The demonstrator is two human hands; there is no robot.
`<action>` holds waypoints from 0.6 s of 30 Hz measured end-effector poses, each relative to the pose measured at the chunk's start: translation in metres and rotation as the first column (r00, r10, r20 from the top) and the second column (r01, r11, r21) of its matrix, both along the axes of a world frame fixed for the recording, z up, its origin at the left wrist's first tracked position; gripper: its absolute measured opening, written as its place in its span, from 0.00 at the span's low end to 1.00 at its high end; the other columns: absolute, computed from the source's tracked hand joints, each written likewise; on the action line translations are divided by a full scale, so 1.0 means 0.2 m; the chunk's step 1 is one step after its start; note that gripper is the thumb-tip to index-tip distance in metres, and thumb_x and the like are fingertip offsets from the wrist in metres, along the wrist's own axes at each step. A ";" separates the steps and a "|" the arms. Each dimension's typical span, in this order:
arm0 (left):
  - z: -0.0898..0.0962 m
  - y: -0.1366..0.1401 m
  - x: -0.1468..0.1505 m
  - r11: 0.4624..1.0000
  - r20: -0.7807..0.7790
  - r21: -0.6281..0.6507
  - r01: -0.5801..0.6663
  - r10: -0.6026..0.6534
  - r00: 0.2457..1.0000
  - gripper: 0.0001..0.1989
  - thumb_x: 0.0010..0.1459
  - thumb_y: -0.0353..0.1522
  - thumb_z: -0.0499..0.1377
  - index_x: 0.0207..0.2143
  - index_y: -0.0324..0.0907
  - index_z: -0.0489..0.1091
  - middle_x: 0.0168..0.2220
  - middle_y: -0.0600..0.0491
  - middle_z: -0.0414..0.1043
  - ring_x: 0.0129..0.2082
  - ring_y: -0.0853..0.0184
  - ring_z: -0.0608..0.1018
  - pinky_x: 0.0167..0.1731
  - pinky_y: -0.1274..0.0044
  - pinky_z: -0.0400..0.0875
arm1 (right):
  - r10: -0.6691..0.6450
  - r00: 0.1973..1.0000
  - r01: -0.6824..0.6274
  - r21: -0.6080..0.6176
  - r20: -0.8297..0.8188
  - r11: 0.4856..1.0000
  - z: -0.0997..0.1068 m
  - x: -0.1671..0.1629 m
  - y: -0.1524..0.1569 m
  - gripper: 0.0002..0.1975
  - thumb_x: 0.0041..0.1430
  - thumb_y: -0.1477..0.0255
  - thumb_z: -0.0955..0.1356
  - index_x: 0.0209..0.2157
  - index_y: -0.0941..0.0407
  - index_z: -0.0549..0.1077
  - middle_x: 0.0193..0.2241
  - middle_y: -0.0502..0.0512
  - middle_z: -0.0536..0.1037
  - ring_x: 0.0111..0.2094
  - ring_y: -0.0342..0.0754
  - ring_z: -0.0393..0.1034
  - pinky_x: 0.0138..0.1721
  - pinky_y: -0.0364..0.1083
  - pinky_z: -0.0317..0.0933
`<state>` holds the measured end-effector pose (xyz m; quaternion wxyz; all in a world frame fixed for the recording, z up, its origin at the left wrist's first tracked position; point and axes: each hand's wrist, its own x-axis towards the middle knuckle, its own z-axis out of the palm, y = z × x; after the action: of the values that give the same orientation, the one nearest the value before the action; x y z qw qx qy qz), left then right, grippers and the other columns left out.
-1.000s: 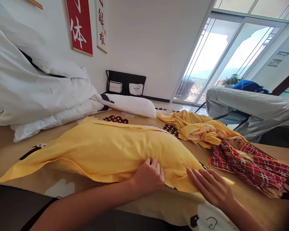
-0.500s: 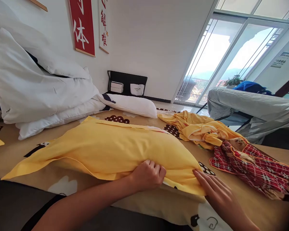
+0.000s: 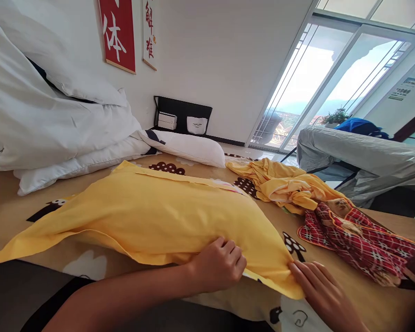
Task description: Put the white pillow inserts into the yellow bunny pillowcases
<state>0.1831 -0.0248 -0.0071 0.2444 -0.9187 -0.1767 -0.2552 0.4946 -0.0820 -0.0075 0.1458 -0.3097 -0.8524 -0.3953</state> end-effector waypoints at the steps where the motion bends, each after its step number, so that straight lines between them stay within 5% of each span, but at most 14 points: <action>1: 0.00 0.00 0.00 1.000 -0.004 -0.013 -0.003 0.003 1.000 0.05 0.60 0.25 0.51 0.30 0.37 0.63 0.27 0.50 0.65 0.27 0.65 0.68 0.26 0.73 0.55 | -0.013 1.000 0.013 -0.015 -0.013 1.000 0.00 0.01 -0.02 0.19 0.62 0.80 0.58 0.53 0.58 0.66 0.38 0.60 0.78 0.39 0.49 0.71 0.45 0.51 0.60; 4: -0.02 0.01 0.01 0.997 -0.028 -0.061 -0.046 0.045 0.999 0.04 0.60 0.26 0.51 0.31 0.37 0.62 0.27 0.50 0.65 0.27 0.65 0.67 0.26 0.73 0.55 | -0.075 0.994 0.072 -0.043 -0.078 0.996 -0.03 0.02 -0.05 0.20 0.62 0.79 0.59 0.56 0.58 0.64 0.39 0.60 0.78 0.38 0.49 0.71 0.43 0.50 0.60; 8: -0.03 0.02 0.01 0.995 -0.080 -0.079 -0.057 0.051 0.996 0.05 0.58 0.26 0.53 0.28 0.38 0.62 0.25 0.50 0.65 0.25 0.64 0.68 0.26 0.72 0.55 | -0.120 0.988 0.123 0.020 -0.094 0.992 -0.08 0.03 -0.07 0.14 0.61 0.80 0.59 0.45 0.56 0.69 0.28 0.55 0.77 0.32 0.50 0.70 0.40 0.51 0.59; 11: -0.03 -0.01 0.02 0.995 -0.090 -0.095 -0.016 0.008 0.996 0.07 0.57 0.28 0.54 0.26 0.38 0.63 0.24 0.50 0.65 0.25 0.64 0.68 0.25 0.72 0.55 | -0.232 0.972 0.231 -0.037 -0.042 0.972 -0.10 0.02 -0.08 0.14 0.57 0.82 0.59 0.41 0.54 0.69 0.32 0.55 0.77 0.37 0.52 0.70 0.44 0.55 0.57; 14: -0.04 -0.04 0.02 0.996 -0.046 -0.085 -0.034 0.030 0.998 0.06 0.59 0.27 0.53 0.27 0.37 0.63 0.25 0.49 0.66 0.26 0.64 0.69 0.24 0.73 0.54 | -0.352 0.927 0.342 -0.092 -0.132 0.935 -0.11 -0.10 -0.12 0.16 0.55 0.80 0.60 0.45 0.55 0.68 0.42 0.61 0.76 0.44 0.58 0.68 0.47 0.59 0.54; 18: -0.05 -0.08 0.04 0.985 0.029 -0.094 -0.145 0.148 0.989 0.05 0.61 0.27 0.50 0.32 0.35 0.63 0.27 0.49 0.66 0.26 0.64 0.69 0.23 0.73 0.54 | -0.260 0.910 0.239 -0.104 -0.323 0.965 -0.15 -0.39 -0.11 0.15 0.59 0.75 0.61 0.47 0.56 0.68 0.42 0.62 0.76 0.44 0.58 0.68 0.48 0.59 0.54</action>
<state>0.1907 -0.0403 -0.0162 0.2169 -0.9087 -0.2597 -0.2446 0.4158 -0.1049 -0.0368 0.2268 -0.4831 -0.7804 -0.3259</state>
